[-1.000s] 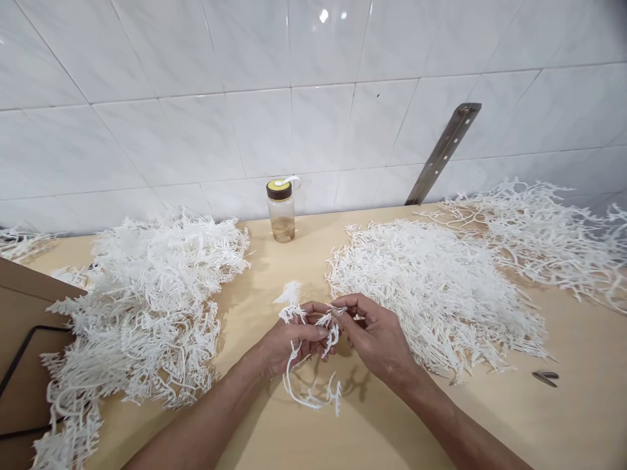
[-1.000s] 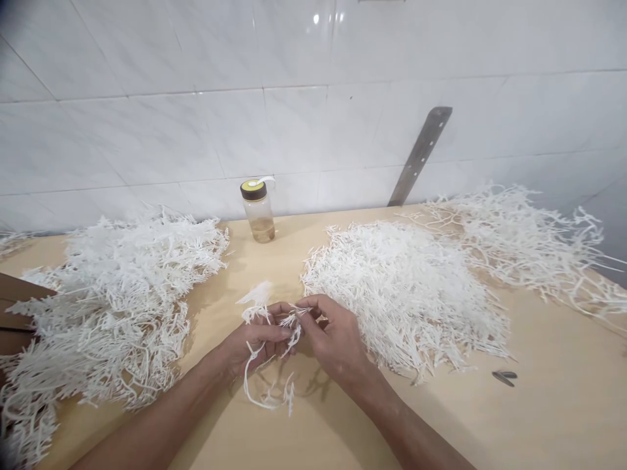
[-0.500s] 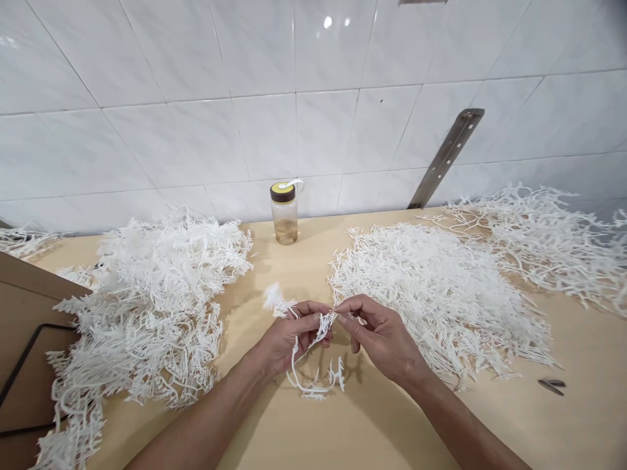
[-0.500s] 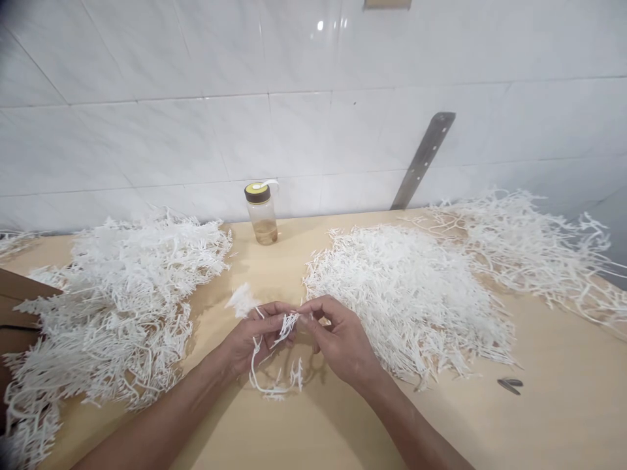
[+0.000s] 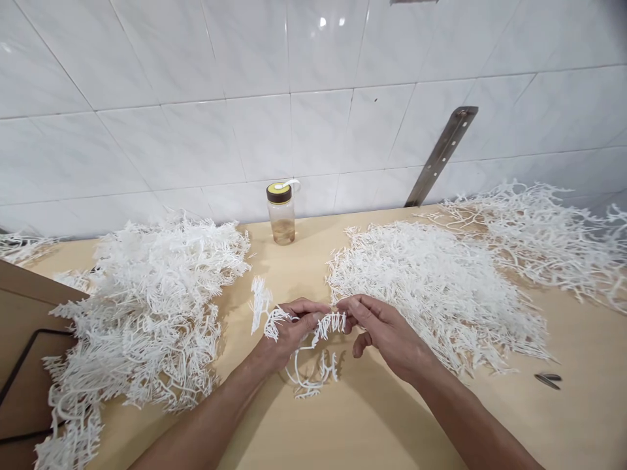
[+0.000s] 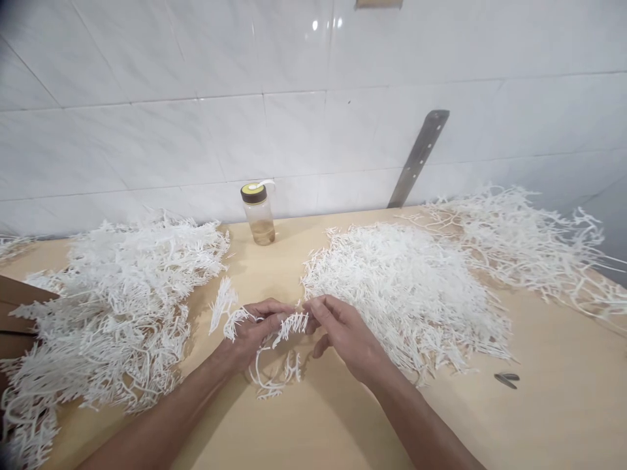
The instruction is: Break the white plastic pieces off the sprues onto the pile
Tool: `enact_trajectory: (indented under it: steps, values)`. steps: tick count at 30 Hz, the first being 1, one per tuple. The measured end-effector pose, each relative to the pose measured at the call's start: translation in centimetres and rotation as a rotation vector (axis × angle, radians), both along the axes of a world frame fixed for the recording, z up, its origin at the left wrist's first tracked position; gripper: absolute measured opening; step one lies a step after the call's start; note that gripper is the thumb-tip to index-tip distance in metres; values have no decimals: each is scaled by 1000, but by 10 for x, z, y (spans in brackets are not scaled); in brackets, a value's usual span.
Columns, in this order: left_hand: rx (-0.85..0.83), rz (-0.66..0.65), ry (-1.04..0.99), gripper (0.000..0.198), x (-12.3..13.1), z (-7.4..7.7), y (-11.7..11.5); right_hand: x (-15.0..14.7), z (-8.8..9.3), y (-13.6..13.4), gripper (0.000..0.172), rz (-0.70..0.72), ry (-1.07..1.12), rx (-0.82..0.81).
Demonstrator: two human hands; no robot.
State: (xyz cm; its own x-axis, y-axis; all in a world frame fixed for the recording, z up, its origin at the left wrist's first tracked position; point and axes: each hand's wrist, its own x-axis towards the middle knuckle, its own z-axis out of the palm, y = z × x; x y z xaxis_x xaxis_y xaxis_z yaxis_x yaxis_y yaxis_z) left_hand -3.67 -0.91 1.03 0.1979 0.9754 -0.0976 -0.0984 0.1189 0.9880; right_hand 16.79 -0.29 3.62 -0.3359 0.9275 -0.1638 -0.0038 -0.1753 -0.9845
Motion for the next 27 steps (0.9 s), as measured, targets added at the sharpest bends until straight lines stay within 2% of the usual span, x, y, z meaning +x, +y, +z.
enact_trajectory:
  steps: [5, 9, 13, 16, 21, 27]
  values:
    - [162, 86, 136, 24, 4, -1, 0, -3, -6, -1, 48, 51, -58, -41]
    - [189, 83, 140, 29, 6, -5, 0, -6, -12, 0, 43, 83, -73, -27]
    - [123, 20, 46, 42, 6, -9, 0, -8, -15, 0, 37, 26, -156, 89]
    - [36, -31, -18, 46, 5, -6, 1, -10, -11, -3, 32, 11, -252, 168]
    - [-148, -60, -98, 44, 4, 7, 2, -13, -4, -7, 28, 18, -261, 224]
    - [-274, -272, -70, 34, -2, 18, 4, -13, -5, -7, 25, 25, -262, 267]
